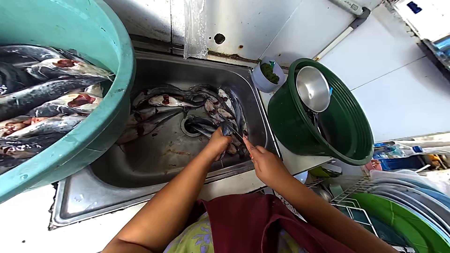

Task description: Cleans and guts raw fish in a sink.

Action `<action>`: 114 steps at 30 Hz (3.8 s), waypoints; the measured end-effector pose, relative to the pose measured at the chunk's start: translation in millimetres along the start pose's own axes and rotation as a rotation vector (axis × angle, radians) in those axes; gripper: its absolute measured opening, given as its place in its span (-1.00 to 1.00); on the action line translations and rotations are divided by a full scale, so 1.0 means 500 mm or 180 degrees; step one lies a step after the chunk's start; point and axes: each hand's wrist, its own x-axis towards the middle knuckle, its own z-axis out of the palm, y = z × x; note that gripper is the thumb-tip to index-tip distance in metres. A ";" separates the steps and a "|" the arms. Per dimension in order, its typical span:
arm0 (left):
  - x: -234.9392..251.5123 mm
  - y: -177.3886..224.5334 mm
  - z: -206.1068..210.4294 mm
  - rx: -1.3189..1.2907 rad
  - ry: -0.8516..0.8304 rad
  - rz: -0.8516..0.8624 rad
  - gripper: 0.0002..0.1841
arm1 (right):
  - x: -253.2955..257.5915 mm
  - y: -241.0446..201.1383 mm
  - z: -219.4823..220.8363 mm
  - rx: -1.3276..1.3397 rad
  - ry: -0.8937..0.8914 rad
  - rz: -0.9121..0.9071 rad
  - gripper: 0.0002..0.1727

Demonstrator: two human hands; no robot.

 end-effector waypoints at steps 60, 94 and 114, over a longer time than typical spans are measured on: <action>-0.003 -0.006 -0.012 0.0163 -0.0094 0.0748 -0.69 | 0.029 0.034 -0.025 0.1428 0.0568 0.0338 -0.37; -0.009 -0.010 -0.008 0.1089 -0.0366 0.1440 -0.68 | 0.112 -0.065 -0.004 0.0739 0.0536 0.0358 -0.32; -0.277 0.423 -0.038 -0.1374 0.0728 0.1455 -0.78 | -0.038 0.109 0.136 0.4102 0.0106 0.1199 -0.34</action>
